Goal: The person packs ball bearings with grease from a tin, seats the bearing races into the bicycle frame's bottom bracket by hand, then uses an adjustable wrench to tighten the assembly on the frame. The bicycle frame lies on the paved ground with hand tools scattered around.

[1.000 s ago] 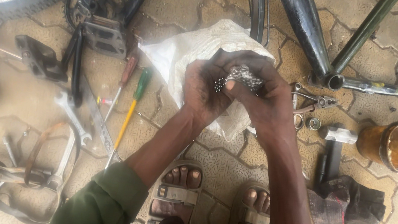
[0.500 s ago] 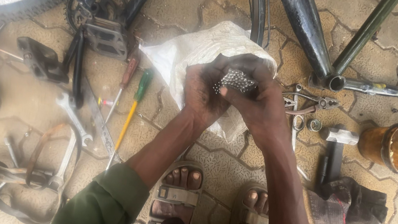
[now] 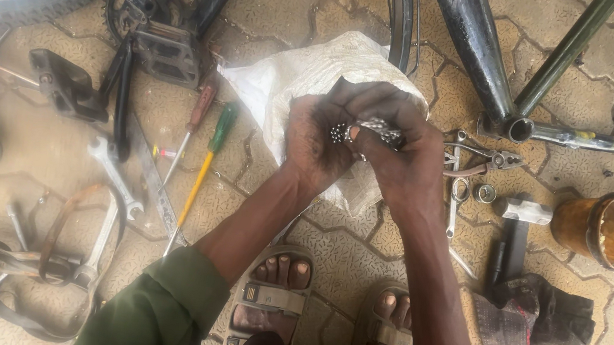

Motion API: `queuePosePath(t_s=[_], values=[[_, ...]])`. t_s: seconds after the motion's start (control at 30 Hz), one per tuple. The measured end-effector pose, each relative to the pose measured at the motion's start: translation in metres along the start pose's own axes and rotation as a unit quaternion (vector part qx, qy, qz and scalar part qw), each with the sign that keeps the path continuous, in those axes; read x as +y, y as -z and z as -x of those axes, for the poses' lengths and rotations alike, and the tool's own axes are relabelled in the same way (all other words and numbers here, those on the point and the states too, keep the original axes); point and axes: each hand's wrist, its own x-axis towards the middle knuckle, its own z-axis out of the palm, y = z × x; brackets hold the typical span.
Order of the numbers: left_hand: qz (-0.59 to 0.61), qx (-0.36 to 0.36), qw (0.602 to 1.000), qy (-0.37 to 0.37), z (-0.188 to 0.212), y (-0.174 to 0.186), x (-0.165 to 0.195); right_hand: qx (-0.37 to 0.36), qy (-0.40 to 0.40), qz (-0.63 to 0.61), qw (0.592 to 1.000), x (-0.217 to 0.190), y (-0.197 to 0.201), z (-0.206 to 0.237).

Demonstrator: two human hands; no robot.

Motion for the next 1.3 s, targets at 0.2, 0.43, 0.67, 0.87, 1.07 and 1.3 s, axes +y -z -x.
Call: queuePosePath(t_s=[0.2,0.43,0.67,0.87,1.07,1.3], values=[[-0.018,0.012,1.0,0.002,0.003,-0.011,0.004,-0.052,0.08,-0.003,0.995,-0.001,0.003,-0.001],[-0.05,0.057,0.997,0.016,0.003,-0.015,0.003,-0.016,0.043,-0.012,0.999,-0.005,-0.004,-0.005],[-0.061,0.019,0.998,0.019,0.005,-0.009,0.004,-0.039,-0.075,-0.001,0.996,-0.004,-0.004,-0.005],[-0.084,-0.005,0.996,0.004,0.006,-0.009,0.01,-0.054,0.019,0.012,0.998,0.0,0.0,-0.004],[-0.037,0.0,0.999,0.02,0.002,-0.005,0.009,-0.058,-0.07,0.02,0.996,0.001,-0.001,-0.003],[-0.021,0.005,1.0,0.016,-0.002,0.004,0.004,-0.076,-0.046,0.06,0.994,-0.006,0.001,-0.005]])
